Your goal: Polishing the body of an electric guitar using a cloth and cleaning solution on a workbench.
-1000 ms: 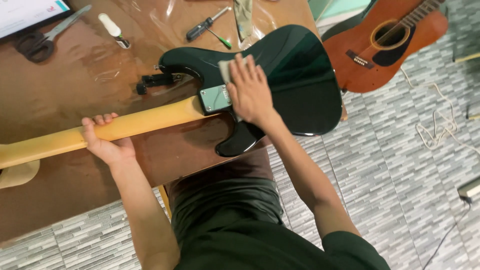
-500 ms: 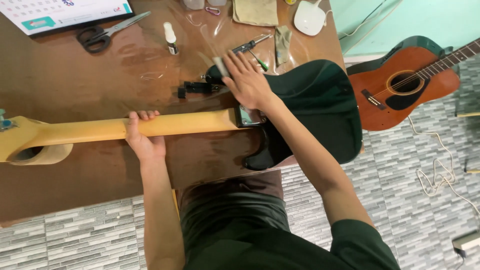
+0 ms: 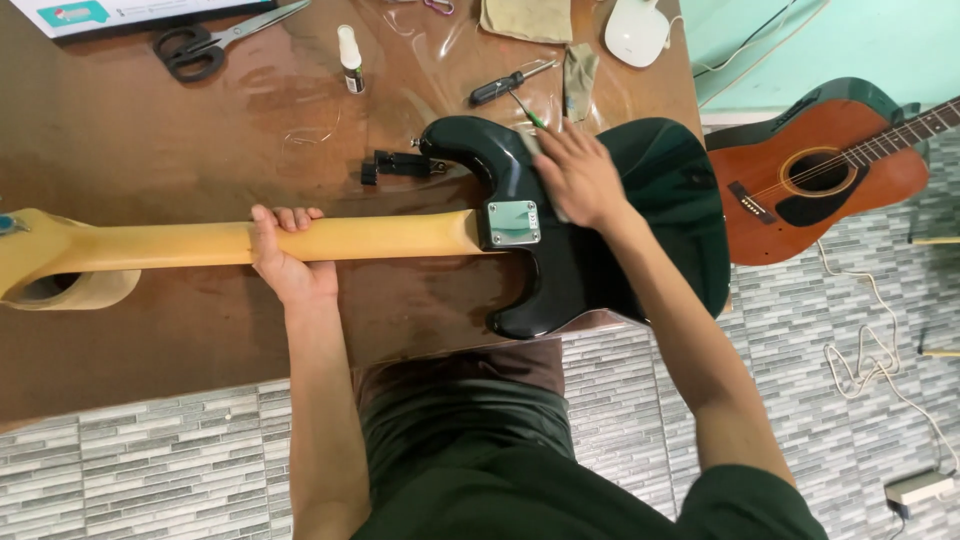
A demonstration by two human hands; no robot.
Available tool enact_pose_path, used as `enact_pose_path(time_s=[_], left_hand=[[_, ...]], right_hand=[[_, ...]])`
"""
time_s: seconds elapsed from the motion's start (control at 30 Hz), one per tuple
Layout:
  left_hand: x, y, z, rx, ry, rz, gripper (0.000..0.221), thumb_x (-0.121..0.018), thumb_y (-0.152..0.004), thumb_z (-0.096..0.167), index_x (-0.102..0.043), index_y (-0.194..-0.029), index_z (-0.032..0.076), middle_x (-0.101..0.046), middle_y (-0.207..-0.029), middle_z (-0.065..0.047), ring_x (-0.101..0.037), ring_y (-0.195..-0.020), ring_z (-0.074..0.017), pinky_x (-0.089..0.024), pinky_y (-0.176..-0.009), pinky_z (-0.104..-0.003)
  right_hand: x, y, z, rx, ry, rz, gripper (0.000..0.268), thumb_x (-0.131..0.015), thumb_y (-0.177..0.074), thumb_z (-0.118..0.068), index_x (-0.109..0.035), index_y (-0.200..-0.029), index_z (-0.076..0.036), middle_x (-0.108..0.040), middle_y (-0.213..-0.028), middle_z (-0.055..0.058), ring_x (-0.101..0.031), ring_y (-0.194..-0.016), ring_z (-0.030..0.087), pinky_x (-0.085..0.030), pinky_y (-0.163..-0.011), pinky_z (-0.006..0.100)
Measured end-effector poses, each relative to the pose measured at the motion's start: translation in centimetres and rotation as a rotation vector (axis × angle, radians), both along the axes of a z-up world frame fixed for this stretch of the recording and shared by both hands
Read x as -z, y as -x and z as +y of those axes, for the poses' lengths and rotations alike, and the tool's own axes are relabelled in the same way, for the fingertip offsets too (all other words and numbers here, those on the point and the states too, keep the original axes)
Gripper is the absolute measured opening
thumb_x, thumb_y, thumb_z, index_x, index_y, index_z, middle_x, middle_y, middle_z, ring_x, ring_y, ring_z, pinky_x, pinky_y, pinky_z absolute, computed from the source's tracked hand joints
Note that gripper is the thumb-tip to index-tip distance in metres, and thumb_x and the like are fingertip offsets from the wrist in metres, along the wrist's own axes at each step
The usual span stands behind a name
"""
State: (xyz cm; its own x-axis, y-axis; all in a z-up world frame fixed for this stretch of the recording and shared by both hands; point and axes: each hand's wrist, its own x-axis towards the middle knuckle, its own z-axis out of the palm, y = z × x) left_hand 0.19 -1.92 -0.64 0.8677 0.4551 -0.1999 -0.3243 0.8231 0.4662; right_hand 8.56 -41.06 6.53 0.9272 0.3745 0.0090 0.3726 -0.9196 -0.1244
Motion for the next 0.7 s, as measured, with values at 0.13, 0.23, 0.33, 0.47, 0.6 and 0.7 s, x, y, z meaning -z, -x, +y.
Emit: enact_pose_path(time_s=[0.13,0.23,0.33,0.47,0.6,0.7], left_hand=[[0.3,-0.2,0.1,0.007,0.021,-0.008,0.024,-0.069,-0.100,0.030,-0.054,-0.085,0.018,-0.044,-0.072,0.004,-0.051,-0.071,-0.0116,-0.054,-0.092,-0.033],[0.5,-0.1,0.4,0.017,-0.029,-0.005,0.020,-0.070,-0.100,0.027,-0.055,-0.088,0.021,-0.045,-0.072,0.004,-0.051,-0.071,-0.0118,-0.056,-0.093,-0.035],[0.9,0.0,0.6,0.042,-0.059,-0.019,0.016,-0.069,-0.101,0.025,-0.055,-0.096,0.022,-0.047,-0.075,0.004,-0.054,-0.075,-0.0121,-0.056,-0.096,-0.036],[1.8,0.0,1.1,0.101,-0.096,-0.043,0.017,-0.068,-0.102,0.025,-0.052,-0.096,0.022,-0.048,-0.080,0.005,-0.056,-0.080,-0.0113,-0.056,-0.102,-0.036],[2.3,-0.1,1.5,0.102,-0.114,-0.063,0.015,-0.068,-0.102,0.023,-0.053,-0.100,0.022,-0.050,-0.081,0.005,-0.058,-0.084,-0.0123,-0.056,-0.106,-0.038],[1.1,0.1,0.9,0.088,-0.121,-0.053,0.016,-0.069,-0.101,0.021,-0.054,-0.100,0.022,-0.053,-0.081,0.004,-0.060,-0.084,-0.0129,-0.055,-0.106,-0.038]], right_hand=[[0.7,4.5,-7.2,0.060,0.182,-0.216,0.051,-0.041,-0.116,-0.042,-0.053,-0.157,-0.014,-0.051,-0.158,0.016,-0.043,-0.147,0.036,-0.035,-0.115,0.049],[0.2,6.8,-6.3,0.312,-0.002,0.069,0.062,-0.028,-0.115,-0.045,-0.027,-0.167,-0.011,-0.016,-0.172,0.020,-0.012,-0.157,0.043,-0.015,-0.126,0.057],[0.0,8.7,-1.2,0.276,0.064,-0.018,0.062,-0.043,-0.112,-0.035,-0.033,-0.164,-0.003,-0.029,-0.166,0.030,-0.024,-0.154,0.046,-0.023,-0.123,0.057],[-1.1,10.4,5.0,0.088,-0.010,-0.020,0.065,-0.037,-0.111,-0.045,-0.027,-0.165,-0.010,-0.026,-0.169,0.017,-0.017,-0.158,0.037,-0.018,-0.125,0.051],[-1.9,11.5,4.1,-0.185,-0.066,-0.051,0.062,-0.035,-0.109,-0.050,-0.031,-0.165,-0.022,-0.026,-0.172,0.003,-0.016,-0.160,0.030,-0.014,-0.125,0.049],[-0.1,13.3,-0.2,0.015,0.065,-0.177,0.064,-0.045,-0.108,-0.048,-0.044,-0.159,-0.010,-0.044,-0.162,0.017,-0.030,-0.154,0.037,-0.025,-0.122,0.050]])
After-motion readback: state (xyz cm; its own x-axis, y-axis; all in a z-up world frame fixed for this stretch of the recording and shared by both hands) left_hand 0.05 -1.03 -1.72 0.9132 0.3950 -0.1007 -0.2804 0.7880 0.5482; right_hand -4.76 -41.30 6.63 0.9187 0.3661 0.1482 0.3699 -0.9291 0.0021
